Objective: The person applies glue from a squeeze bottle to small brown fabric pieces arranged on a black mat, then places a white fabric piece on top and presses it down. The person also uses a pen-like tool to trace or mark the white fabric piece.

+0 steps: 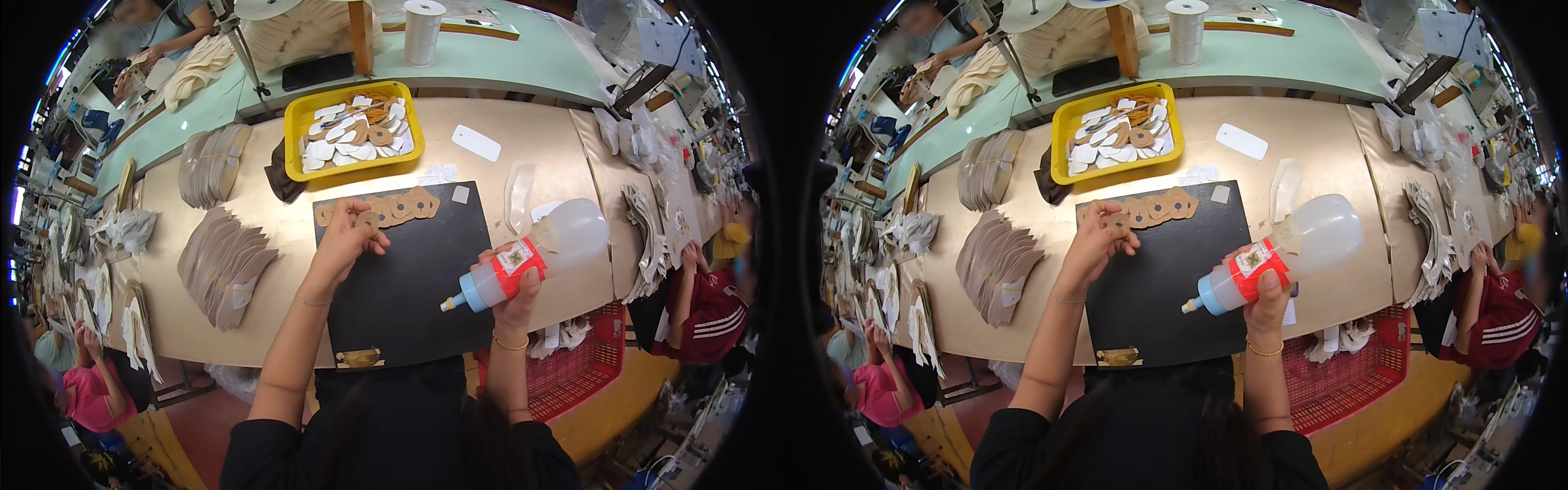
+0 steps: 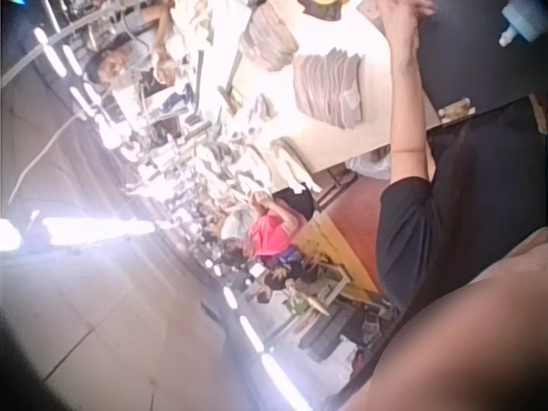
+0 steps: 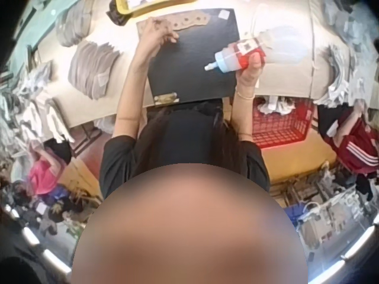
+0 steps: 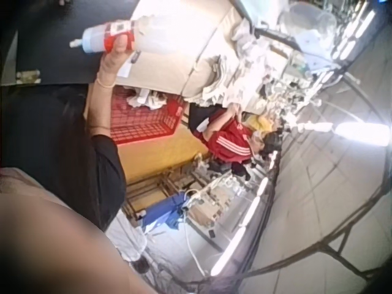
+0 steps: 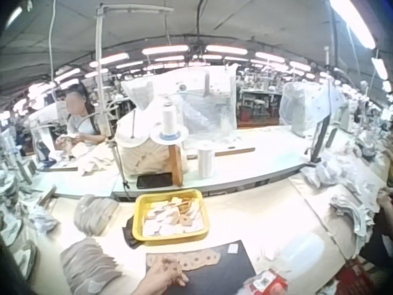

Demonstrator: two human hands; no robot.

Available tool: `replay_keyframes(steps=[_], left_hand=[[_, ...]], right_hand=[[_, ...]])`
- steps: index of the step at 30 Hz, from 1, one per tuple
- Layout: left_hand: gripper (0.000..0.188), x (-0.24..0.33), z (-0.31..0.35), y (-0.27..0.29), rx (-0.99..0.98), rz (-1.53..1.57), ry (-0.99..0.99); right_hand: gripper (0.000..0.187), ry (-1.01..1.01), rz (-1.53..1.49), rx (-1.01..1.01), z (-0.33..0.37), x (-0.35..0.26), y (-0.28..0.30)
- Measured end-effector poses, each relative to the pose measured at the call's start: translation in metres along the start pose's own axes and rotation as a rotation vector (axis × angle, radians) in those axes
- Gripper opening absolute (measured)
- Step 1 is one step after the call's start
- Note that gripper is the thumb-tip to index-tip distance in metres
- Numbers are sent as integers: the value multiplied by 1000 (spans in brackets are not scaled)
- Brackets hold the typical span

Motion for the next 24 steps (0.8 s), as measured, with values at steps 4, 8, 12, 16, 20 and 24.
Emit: replay_keyframes(steps=[4, 8, 12, 16, 20, 24], left_hand=[[29, -3, 18, -11, -7, 141, 47], [26, -4, 28, -19, -18, -51, 28], [23, -7, 37, -35, -70, -49, 16], [21, -7, 46, -49, -34, 69, -65], [22, -6, 50, -57, -78, 23, -23], [22, -4, 57, -60, -82, -81, -35]], right_hand=[[78, 120, 39, 96, -2, -9, -11], [83, 292, 113, 133, 1, -26, -27], [84, 428, 315, 101, 8, -42, -38], [86, 573, 562, 91, 13, -55, -43], [90, 548, 654, 42, 17, -60, -45], [85, 592, 638, -110, 19, -60, -48]])
Point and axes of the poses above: each hand's wrist, its own z-axis away from the middle knuckle, its own y-axis out of the back of the hand, x = y × z, the point moved 5 cm from there along -z, towards the middle knuckle, and after that the axes turned 12 degrees about z, right-handed, at the moved point
